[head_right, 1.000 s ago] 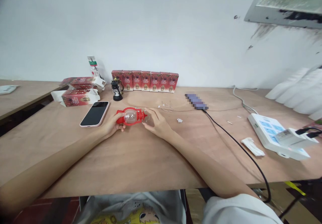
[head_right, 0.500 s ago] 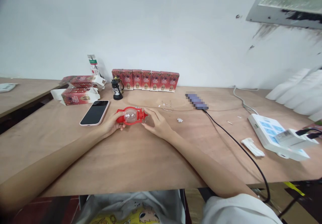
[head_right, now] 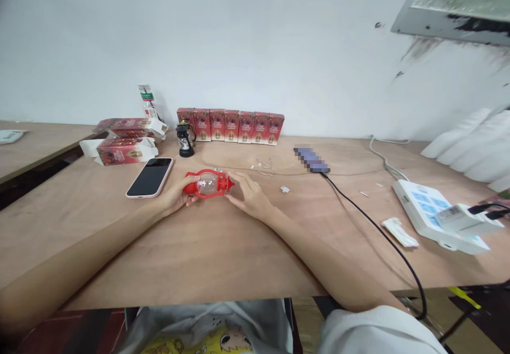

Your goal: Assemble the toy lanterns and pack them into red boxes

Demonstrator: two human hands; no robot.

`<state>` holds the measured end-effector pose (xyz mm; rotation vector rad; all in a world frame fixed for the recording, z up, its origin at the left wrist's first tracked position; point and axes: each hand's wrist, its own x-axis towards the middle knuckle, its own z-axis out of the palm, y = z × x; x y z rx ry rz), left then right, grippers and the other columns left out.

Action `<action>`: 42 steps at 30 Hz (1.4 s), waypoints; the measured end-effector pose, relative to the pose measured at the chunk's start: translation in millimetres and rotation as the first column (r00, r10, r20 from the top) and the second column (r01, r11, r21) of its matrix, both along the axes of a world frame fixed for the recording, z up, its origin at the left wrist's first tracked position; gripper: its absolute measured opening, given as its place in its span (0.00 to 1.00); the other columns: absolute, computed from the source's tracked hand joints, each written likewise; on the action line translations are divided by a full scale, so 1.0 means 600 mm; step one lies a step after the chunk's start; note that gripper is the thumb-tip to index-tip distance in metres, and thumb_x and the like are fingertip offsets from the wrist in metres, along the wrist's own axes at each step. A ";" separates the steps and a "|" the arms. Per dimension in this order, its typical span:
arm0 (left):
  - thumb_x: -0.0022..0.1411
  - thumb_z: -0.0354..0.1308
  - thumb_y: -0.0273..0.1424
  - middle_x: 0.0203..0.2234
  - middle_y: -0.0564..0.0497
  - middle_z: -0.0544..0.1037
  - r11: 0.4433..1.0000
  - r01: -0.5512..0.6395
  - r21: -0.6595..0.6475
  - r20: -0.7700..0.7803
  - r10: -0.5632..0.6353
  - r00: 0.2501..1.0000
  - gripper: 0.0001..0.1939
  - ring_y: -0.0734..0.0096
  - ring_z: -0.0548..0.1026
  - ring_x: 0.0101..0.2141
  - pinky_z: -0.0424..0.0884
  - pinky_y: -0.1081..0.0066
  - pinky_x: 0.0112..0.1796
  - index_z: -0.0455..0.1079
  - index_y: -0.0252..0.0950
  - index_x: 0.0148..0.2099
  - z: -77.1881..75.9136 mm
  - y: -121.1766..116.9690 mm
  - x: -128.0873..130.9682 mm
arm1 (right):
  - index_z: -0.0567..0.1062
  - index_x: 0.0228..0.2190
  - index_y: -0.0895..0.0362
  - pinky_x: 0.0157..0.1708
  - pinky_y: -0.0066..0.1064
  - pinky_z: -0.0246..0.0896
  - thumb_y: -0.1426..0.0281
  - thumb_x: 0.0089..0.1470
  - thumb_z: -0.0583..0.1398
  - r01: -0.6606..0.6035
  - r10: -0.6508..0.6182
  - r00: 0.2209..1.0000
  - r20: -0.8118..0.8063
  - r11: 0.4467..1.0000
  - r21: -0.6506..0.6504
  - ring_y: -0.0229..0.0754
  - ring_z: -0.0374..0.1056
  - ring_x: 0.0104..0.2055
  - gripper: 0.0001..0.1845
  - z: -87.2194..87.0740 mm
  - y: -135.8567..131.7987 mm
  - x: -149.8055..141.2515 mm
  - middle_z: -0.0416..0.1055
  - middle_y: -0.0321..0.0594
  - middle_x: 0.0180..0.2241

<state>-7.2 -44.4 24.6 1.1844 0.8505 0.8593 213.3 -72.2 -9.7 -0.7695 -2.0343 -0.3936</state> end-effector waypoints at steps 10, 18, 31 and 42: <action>0.43 0.62 0.42 0.14 0.55 0.68 0.999 0.009 0.051 -0.020 -0.007 1.000 0.18 0.82 0.61 0.13 0.50 0.81 0.11 0.63 0.33 0.27 0.004 -0.003 0.003 | 0.61 0.55 0.56 0.46 0.41 0.70 0.65 0.55 0.59 -0.033 0.030 0.999 -0.033 0.992 -0.119 0.46 0.70 0.50 0.27 0.001 -0.001 0.000 0.72 0.49 0.48; 0.44 0.63 0.40 0.17 0.55 0.68 0.999 0.003 0.045 -0.023 -0.002 1.000 0.19 0.81 0.62 0.13 0.49 0.79 0.11 0.64 0.33 0.33 0.002 -0.004 0.004 | 0.62 0.54 0.56 0.48 0.42 0.69 0.65 0.55 0.60 -0.045 0.041 0.999 -0.026 0.987 -0.152 0.46 0.69 0.51 0.26 0.003 -0.004 0.001 0.71 0.49 0.48; 0.45 0.60 0.40 0.14 0.61 0.61 0.988 0.108 0.114 -0.044 -0.104 0.994 0.17 0.84 0.55 0.11 0.43 0.80 0.13 0.56 0.37 0.30 0.002 -0.006 -0.007 | 0.65 0.48 0.55 0.46 0.41 0.69 0.66 0.52 0.61 -0.094 0.094 0.996 -0.008 0.986 -0.139 0.46 0.70 0.49 0.21 0.008 -0.004 0.007 0.72 0.47 0.45; 0.44 0.61 0.37 0.15 0.61 0.60 0.989 0.126 0.074 0.095 -0.133 0.987 0.18 0.84 0.54 0.13 0.43 0.80 0.15 0.54 0.38 0.31 0.000 -0.008 -0.008 | 0.67 0.46 0.56 0.46 0.42 0.69 0.64 0.48 0.63 -0.137 0.126 0.990 -0.068 0.969 -0.206 0.46 0.71 0.47 0.22 0.013 0.007 0.010 0.73 0.46 0.44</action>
